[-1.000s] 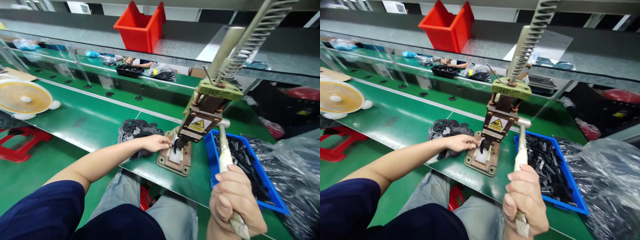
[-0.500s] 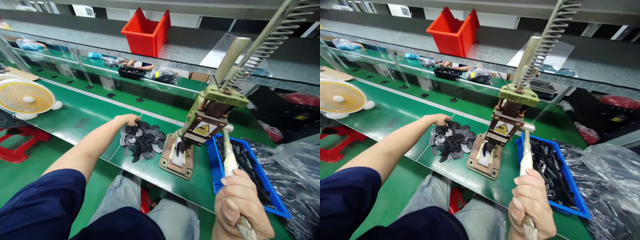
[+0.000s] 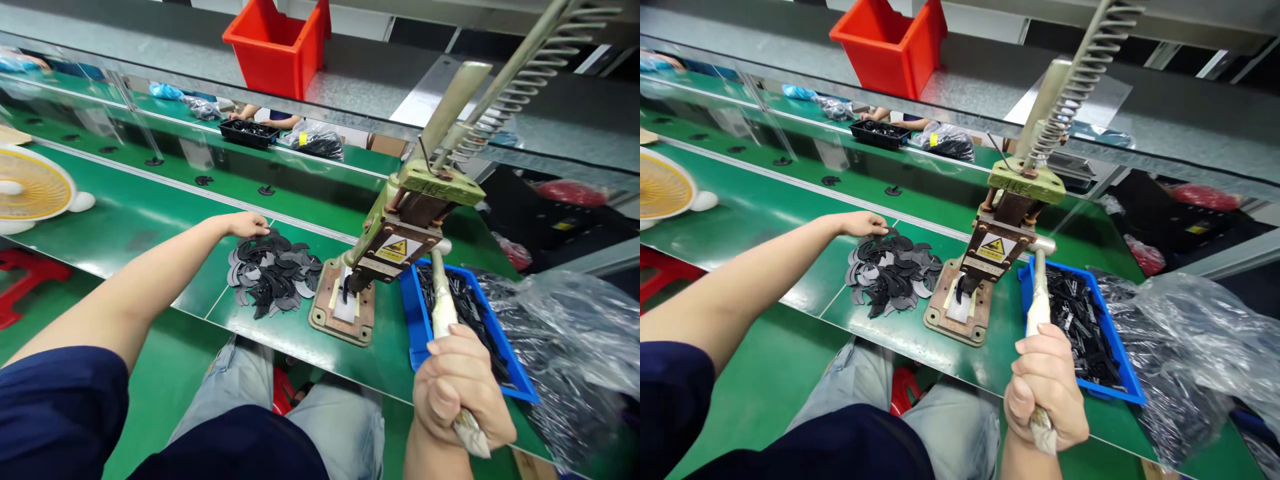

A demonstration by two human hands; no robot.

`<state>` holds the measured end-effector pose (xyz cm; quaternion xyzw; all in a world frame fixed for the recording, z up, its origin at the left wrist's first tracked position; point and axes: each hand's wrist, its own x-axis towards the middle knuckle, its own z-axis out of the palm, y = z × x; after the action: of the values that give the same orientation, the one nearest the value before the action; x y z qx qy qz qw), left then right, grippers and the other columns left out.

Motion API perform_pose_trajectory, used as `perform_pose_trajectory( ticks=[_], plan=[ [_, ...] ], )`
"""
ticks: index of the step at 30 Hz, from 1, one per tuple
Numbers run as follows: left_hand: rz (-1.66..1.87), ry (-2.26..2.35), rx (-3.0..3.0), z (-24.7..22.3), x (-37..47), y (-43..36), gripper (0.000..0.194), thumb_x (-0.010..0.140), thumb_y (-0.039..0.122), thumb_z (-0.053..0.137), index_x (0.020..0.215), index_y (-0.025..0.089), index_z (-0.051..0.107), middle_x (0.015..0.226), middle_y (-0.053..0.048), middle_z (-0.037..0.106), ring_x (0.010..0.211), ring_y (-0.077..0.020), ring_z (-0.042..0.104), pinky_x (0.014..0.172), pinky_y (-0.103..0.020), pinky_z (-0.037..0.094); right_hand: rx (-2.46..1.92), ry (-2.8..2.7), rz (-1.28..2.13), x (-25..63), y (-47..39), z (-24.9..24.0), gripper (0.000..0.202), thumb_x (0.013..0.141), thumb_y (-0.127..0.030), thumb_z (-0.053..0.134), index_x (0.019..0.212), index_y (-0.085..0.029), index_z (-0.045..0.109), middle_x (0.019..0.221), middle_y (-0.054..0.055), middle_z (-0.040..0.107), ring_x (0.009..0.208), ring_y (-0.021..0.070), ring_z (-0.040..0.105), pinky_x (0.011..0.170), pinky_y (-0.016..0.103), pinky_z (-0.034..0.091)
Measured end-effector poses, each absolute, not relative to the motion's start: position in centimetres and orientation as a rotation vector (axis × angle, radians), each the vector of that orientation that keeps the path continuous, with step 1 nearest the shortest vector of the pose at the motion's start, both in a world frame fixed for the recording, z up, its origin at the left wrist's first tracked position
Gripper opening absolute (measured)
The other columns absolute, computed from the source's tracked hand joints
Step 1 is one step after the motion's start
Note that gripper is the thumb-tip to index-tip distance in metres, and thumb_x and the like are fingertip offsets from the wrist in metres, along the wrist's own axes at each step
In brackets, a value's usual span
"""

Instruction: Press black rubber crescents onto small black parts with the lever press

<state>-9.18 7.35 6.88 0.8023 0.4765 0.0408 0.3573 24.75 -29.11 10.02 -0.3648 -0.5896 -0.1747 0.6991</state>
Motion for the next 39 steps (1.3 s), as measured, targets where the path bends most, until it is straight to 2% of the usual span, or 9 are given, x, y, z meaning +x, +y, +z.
perform_pose_trajectory(
  ticks=[3,5,8,12,16,21,27,33,39],
  plan=[
    [0.314,1.107,1.727,6.7,-6.3,2.3,0.030,0.090,0.045,0.075,0.086,0.018,0.062,0.075,-0.005,0.073,0.067,-0.0175,0.070,0.066,-0.028,0.054,-0.757,-1.310,-0.421,24.5,-28.9,10.2,0.033,0.082,-0.024,0.067,0.054,-0.020,0.050,0.055,-0.002,0.057,0.062,0.0186,0.063,0.083,0.055,0.054],
    [0.307,1.009,1.554,5.8,-3.4,-1.6,0.030,0.093,0.043,0.073,0.088,0.018,0.057,0.073,-0.007,0.074,0.064,-0.0184,0.072,0.063,-0.028,0.057,-0.764,-1.314,-0.430,24.4,-28.9,10.3,0.035,0.084,-0.025,0.067,0.054,-0.020,0.049,0.055,-0.002,0.057,0.062,0.0177,0.064,0.084,0.054,0.055],
    [0.323,0.950,1.445,4.1,1.1,-6.2,0.033,0.093,0.041,0.075,0.087,0.018,0.052,0.067,-0.007,0.073,0.060,-0.0189,0.073,0.055,-0.025,0.056,-0.826,-1.332,-0.421,24.4,-29.1,10.4,0.037,0.087,-0.028,0.067,0.055,-0.020,0.049,0.056,-0.003,0.056,0.063,0.0165,0.065,0.087,0.053,0.056],
    [0.388,0.880,1.373,2.7,5.7,-9.0,0.030,0.091,0.035,0.078,0.087,0.016,0.057,0.064,-0.003,0.071,0.057,-0.0163,0.073,0.054,-0.021,0.057,-0.863,-1.355,-0.397,24.4,-29.5,10.6,0.038,0.088,-0.029,0.067,0.055,-0.021,0.051,0.056,-0.003,0.056,0.065,0.0159,0.065,0.090,0.053,0.057],
    [0.367,0.803,1.271,2.5,7.6,-9.3,0.028,0.088,0.030,0.082,0.086,0.014,0.058,0.067,-0.005,0.073,0.055,-0.0155,0.072,0.055,-0.022,0.059,-0.881,-1.358,-0.382,24.4,-29.8,10.7,0.036,0.089,-0.030,0.067,0.057,-0.021,0.053,0.057,-0.003,0.057,0.067,0.0169,0.066,0.092,0.053,0.058],
    [0.417,0.846,1.316,2.1,7.0,-8.3,0.023,0.092,0.025,0.077,0.084,0.014,0.058,0.063,-0.001,0.069,0.051,-0.0126,0.069,0.053,-0.021,0.058,-0.882,-1.363,-0.399,24.4,-29.7,10.5,0.036,0.090,-0.030,0.065,0.058,-0.021,0.051,0.057,-0.003,0.056,0.066,0.0164,0.066,0.092,0.054,0.058],
    [0.385,0.851,1.456,1.2,7.5,-7.4,0.018,0.093,0.022,0.074,0.084,0.013,0.061,0.067,0.000,0.069,0.049,-0.0097,0.066,0.051,-0.018,0.056,-0.868,-1.364,-0.392,24.5,-29.7,10.4,0.036,0.090,-0.029,0.065,0.058,-0.021,0.050,0.057,-0.003,0.056,0.066,0.0171,0.065,0.090,0.056,0.056],
    [0.318,0.864,1.543,0.8,8.2,-6.6,0.027,0.088,0.027,0.080,0.079,0.015,0.058,0.059,0.003,0.064,0.049,-0.0120,0.067,0.050,-0.018,0.053,-0.893,-1.357,-0.374,24.3,-29.9,10.5,0.036,0.089,-0.031,0.065,0.058,-0.021,0.051,0.057,-0.003,0.057,0.067,0.0181,0.065,0.089,0.057,0.055],
    [0.211,0.922,1.494,1.9,8.3,-6.6,0.029,0.092,0.025,0.075,0.077,0.017,0.052,0.054,0.003,0.061,0.049,-0.0116,0.066,0.051,-0.018,0.055,-0.844,-1.278,-0.434,24.0,-29.1,10.4,0.042,0.090,-0.031,0.064,0.053,-0.020,0.046,0.054,-0.003,0.056,0.061,0.0163,0.063,0.084,0.054,0.056]
  ],
)
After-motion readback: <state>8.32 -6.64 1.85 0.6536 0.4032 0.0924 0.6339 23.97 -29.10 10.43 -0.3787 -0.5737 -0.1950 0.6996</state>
